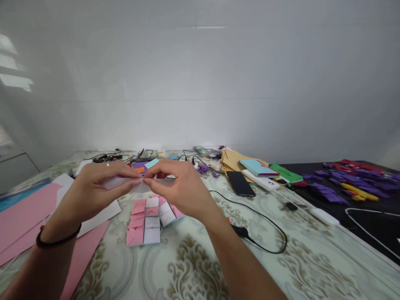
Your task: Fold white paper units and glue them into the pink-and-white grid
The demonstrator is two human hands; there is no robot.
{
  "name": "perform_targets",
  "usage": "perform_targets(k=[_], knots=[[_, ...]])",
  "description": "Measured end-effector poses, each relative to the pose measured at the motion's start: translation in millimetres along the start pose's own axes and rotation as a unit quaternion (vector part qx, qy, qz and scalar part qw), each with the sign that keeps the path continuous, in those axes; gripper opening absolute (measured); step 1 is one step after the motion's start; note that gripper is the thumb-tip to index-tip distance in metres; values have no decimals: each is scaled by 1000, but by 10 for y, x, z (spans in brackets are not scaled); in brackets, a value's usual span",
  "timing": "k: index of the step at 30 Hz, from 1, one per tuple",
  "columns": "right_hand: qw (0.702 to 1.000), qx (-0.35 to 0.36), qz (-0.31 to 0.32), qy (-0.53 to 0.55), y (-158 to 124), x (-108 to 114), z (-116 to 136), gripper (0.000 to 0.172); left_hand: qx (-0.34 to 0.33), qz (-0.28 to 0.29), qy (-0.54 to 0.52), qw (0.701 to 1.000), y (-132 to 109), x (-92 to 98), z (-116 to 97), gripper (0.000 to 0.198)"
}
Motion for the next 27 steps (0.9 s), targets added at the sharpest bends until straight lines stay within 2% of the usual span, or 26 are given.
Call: perform_targets(k=[7,13,17,19,21,22,24,27], knots=[[998,57,-5,-29,-8,-1,75,12,-37,-29,16,999,-28,49,-51,8],[996,21,0,-90,-100,311,-47,9,28,-65,-10,997,-111,222,40,8],[990,-14,-53,-127,-162,469,-51,10,44,-76,9,996,-121,238,54,8],[988,-1,-60,-141,-154,406,6,2,35,-66,16,997,-95,185,27,8],[989,23,-29,-140,-117,248,65,15,25,-49,6,998,-56,104,-9,8],[990,39,-7,-135,-95,157,93,14,19,-41,-2,999,-36,60,-30,9],[990,61,17,-124,-60,16,134,1,7,-28,-21,999,-3,-14,-67,9],[988,75,22,-130,-50,-39,170,11,3,-19,-39,999,5,-43,-80,11]])
Point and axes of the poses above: each hand's wrist, its own y-axis towards the middle knuckle, its own x-axis out of the back of the hand, z = x × y, the point moved 4 cm from there along y, towards the middle knuckle, and after that the axes turned 14 degrees about z, right-handed, at the moved point
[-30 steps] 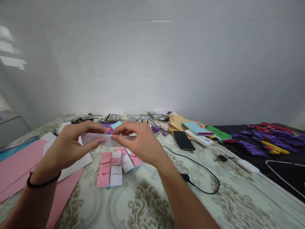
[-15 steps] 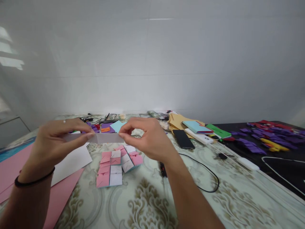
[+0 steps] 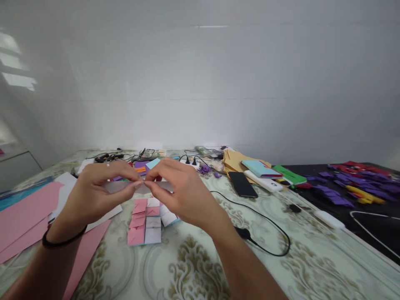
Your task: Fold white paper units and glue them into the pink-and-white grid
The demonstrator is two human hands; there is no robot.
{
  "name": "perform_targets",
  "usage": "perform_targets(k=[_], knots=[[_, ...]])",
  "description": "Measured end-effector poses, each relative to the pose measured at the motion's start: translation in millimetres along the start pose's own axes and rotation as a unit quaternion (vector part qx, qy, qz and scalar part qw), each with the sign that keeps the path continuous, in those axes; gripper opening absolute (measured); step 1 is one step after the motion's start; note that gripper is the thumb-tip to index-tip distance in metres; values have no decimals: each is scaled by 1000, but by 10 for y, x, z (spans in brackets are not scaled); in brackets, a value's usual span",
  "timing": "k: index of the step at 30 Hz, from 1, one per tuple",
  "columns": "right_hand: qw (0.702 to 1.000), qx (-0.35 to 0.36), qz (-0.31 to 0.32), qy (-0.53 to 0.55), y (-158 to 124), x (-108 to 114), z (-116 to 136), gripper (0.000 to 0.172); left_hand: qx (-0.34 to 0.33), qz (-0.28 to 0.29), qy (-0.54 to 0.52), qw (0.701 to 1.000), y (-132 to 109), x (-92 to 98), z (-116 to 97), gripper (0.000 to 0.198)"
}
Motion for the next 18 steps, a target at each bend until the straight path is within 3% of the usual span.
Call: perform_targets(k=[6,10,11,12,15,18], knots=[[999,-38,-26,12,-100,228,-119,12,38,-57,-31,997,-142,314,118,8],[976,-106,-90,168,-136,291,-359,15,89,-168,-88,978,-252,555,255,9],[962,-115,-111,222,-130,274,-411,17,91,-169,-118,974,-252,559,290,3],[945,-124,-124,274,-116,241,-454,20,88,-152,-151,973,-235,534,321,9],[902,-155,-116,385,-47,76,-518,26,88,-5,-235,968,-121,283,374,70],[888,-162,-91,420,8,-57,-507,29,88,28,-246,965,-20,53,365,78]])
Point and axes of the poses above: each hand's wrist, its own y-axis towards the middle knuckle, its own x-axis out of the back of the hand, z = x × y, the point moved 4 cm from there along y, towards the middle knuckle, and after that the axes turned 14 degrees about z, right-handed, at the moved point
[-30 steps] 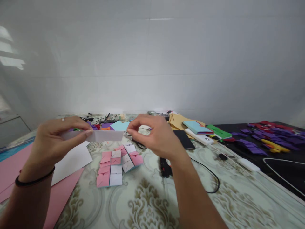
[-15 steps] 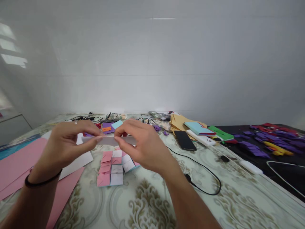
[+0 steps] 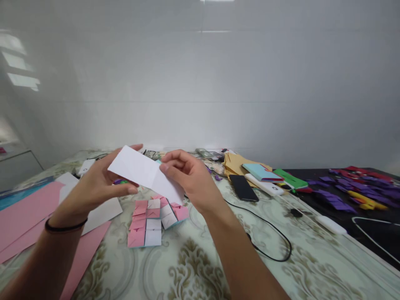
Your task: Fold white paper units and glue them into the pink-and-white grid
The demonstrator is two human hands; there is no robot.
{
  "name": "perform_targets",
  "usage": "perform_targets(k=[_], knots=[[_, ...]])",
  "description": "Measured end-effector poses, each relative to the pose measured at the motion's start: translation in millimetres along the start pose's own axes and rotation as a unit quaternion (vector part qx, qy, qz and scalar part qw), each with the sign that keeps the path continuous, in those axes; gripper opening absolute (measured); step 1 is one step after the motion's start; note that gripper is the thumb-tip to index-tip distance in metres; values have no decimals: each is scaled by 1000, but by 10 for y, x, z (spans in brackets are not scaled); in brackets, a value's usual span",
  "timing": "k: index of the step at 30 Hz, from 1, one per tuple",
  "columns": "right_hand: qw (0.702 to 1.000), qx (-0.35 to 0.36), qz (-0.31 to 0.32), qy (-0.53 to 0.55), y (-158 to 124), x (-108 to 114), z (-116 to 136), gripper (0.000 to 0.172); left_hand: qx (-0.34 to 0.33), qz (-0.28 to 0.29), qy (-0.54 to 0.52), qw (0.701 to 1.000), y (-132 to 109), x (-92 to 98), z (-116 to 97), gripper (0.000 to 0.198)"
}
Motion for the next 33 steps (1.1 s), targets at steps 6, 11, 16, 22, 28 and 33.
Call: perform_targets(k=[6,11,16,22,28,33], knots=[[997,11,19,-69,-30,-64,43,17,-15,13,-96,995,87,-213,43,37],[990,14,65,-126,-65,-145,81,21,-9,14,-90,996,81,-236,73,35],[985,14,83,-151,-90,-157,91,32,11,14,-81,997,85,-252,96,40],[985,9,123,-123,-102,-214,103,37,8,-11,-60,998,84,-235,80,31],[968,-26,141,-204,-137,-133,107,33,70,-49,-5,996,80,-166,89,33],[953,9,128,-276,-320,78,279,71,107,82,70,988,11,-169,205,32]])
Point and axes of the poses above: each hand's wrist, its own y-axis towards the middle knuckle, its own x-axis out of the back of the hand, z = x × y, the point moved 4 cm from there along y, towards the middle knuckle, and after that the axes turned 14 degrees about z, right-handed, at the moved point
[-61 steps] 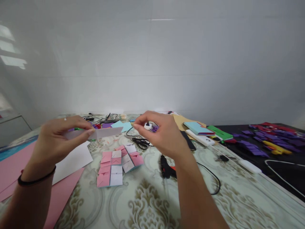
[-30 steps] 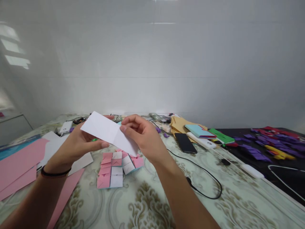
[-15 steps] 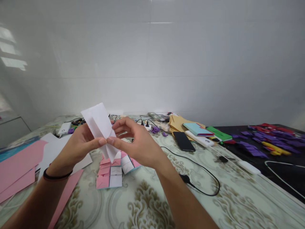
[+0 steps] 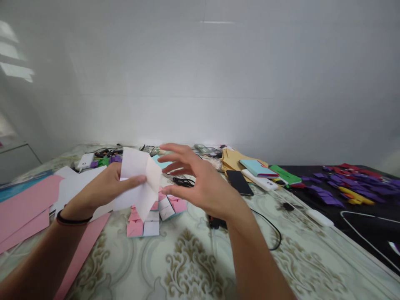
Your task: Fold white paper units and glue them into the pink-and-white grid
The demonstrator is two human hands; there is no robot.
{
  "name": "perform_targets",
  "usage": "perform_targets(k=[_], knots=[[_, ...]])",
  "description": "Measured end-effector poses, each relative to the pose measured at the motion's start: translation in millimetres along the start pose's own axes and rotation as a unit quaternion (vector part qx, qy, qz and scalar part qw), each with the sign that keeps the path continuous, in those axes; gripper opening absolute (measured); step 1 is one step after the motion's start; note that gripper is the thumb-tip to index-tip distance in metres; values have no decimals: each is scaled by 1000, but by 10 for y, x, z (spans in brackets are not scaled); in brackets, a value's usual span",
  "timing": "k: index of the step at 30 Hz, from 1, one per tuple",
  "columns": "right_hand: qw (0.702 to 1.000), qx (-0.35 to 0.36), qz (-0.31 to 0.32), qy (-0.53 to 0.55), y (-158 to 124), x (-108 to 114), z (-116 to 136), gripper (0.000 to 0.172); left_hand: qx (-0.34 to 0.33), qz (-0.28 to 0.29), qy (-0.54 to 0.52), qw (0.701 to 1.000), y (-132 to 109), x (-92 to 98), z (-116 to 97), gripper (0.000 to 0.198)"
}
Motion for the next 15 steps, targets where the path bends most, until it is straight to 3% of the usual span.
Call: perform_targets(k=[5,9,11,15], knots=[[980,26,168,-104,-226,-305,-54,46,58,194,-9,979,-104,-361,256,36],[979,2,203,-34,-390,-654,-319,25,74,265,-62,960,-241,-619,487,35],[984,-9,176,-5,-456,-732,-475,19,54,241,-147,958,-332,-646,603,35],[997,-50,51,11,-529,-707,-770,24,75,99,-289,949,-505,-588,876,51]])
Point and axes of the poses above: each hand's wrist, its own y-axis towards the middle knuckle, its own x-axis out of the back of the hand, z = x × y, the point moved 4 cm from there along y, towards the middle knuckle, and after that the axes turned 14 degrees about z, right-handed, at the moved point
